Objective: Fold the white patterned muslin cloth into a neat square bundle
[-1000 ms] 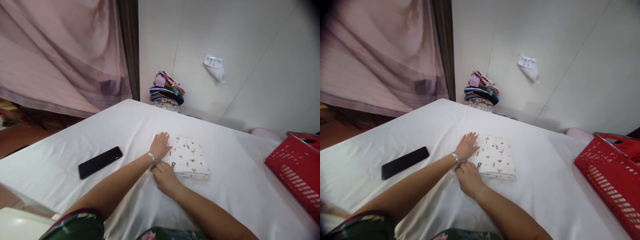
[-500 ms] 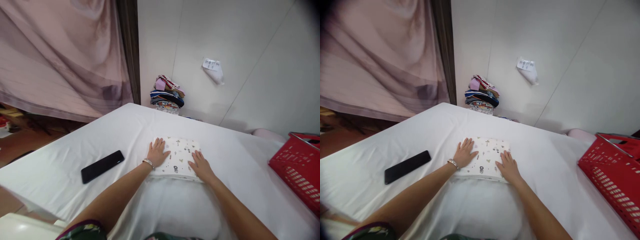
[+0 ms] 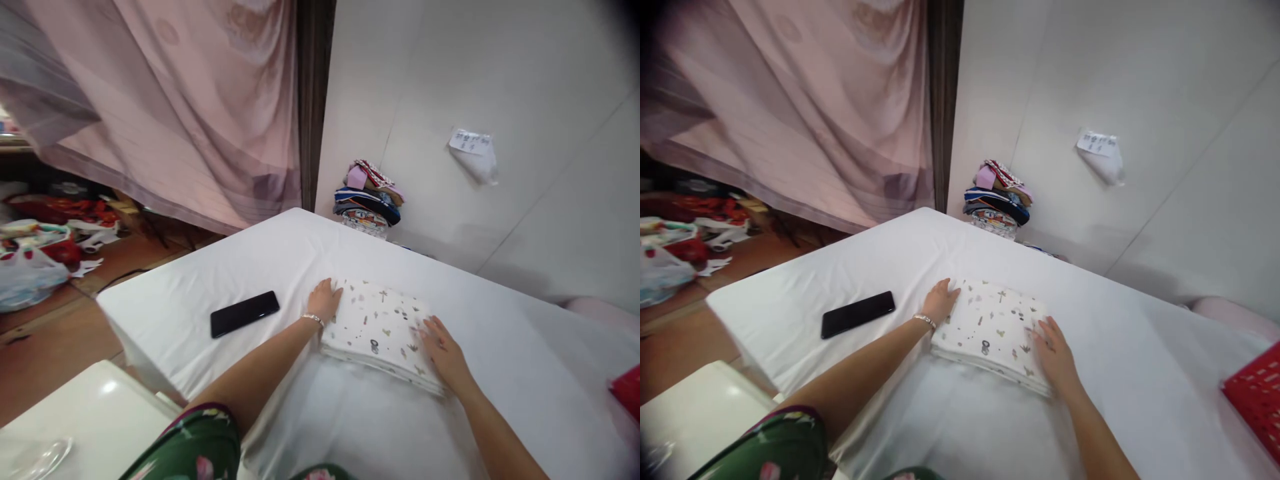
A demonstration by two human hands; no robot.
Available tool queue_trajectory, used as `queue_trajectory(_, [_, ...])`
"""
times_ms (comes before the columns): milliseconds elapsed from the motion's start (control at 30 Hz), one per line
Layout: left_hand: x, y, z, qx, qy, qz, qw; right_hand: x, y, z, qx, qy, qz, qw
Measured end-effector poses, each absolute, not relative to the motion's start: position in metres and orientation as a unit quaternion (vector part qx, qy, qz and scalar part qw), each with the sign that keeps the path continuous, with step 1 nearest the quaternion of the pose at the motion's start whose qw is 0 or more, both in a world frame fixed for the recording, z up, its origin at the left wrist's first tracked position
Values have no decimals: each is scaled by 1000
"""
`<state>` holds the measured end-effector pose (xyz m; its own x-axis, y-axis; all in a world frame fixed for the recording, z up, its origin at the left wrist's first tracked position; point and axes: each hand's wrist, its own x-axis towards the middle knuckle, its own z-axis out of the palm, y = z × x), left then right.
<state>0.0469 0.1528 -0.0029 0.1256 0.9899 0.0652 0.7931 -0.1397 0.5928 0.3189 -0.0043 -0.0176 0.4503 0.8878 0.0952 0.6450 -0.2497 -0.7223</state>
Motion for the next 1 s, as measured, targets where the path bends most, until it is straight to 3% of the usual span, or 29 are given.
queue_trajectory(67, [44, 164, -1, 696, 634, 230, 247, 330, 5, -15, -782, -453, 166, 395])
queue_trajectory(267, [49, 195, 8, 666, 655, 208, 289, 363, 52, -17, -811, -383, 197, 396])
queue_trajectory(833, [63, 208, 5, 638, 667, 191, 335, 358, 90, -15, -868, -465, 90, 149])
queue_trajectory(1000, [62, 208, 5, 642, 659, 193, 340, 358, 86, -16, -861, -487, 57, 139])
